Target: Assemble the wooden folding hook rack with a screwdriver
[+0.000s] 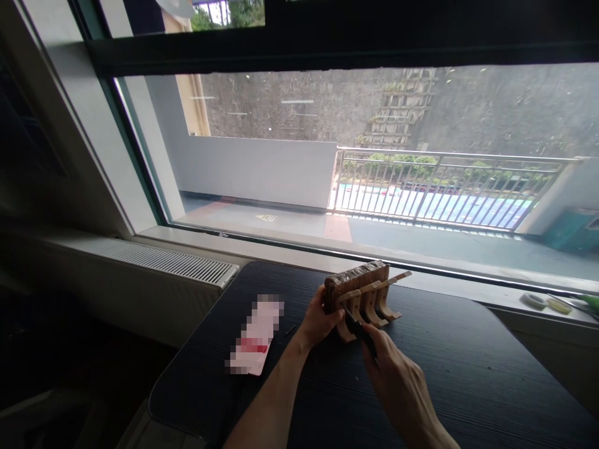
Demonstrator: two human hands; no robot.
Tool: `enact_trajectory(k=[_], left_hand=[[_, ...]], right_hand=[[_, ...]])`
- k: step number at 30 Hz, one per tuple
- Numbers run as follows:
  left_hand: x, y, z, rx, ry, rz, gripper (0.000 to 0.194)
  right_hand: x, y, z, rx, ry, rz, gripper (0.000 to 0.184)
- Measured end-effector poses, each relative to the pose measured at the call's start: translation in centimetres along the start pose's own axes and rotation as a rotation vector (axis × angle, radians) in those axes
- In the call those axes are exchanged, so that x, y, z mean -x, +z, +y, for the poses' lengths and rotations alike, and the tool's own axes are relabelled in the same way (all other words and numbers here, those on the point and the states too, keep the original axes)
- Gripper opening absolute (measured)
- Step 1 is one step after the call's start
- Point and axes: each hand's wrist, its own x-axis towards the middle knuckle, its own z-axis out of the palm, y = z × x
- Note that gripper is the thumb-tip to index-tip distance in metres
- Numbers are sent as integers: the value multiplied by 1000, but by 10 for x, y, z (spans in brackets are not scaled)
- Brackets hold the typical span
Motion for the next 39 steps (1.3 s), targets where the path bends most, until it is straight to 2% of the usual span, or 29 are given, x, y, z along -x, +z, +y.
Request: enact_trajectory(k=[3, 6, 9, 12, 15, 17, 20, 23, 26, 31, 35, 39], left_hand=[[0, 0, -2, -10, 1, 16, 40], [-1, 0, -4, -17, 4, 23, 41], [-2, -1, -4, -13, -5, 22, 41], [-2, -1, -1, 0, -32, 5, 41], [-3, -1, 0, 0, -59, -5, 43], [-3, -1, -1, -4, -65, -5, 42], [-3, 0, -2, 0, -53, -2, 41], [-4, 2, -3, 10, -40, -4, 42], [-4, 2, -4, 2, -45, -3, 43], [-5, 0, -8, -19, -44, -5, 43], [-4, 0, -9, -5, -50, 1, 41], [-3, 0, -8, 1, -70, 7, 43]], right_hand=[[-2, 4, 2, 53, -45, 6, 27], [-4, 6, -1, 54, -14, 3, 26], [-7, 6, -3, -45, 126, -67, 26], [-13, 2, -1, -240, 312, -164, 30], [-18, -1, 4, -387, 374, -210, 33], [-18, -3, 7, -384, 376, -209, 34], [-12, -4, 7, -306, 343, -144, 38], [-3, -4, 7, -255, 200, -75, 45], [3, -3, 7, -194, 24, -8, 40], [3, 4, 9, -24, -124, 84, 35], [1, 8, 9, -33, -78, 118, 32], [-1, 3, 8, -228, 122, 4, 33]])
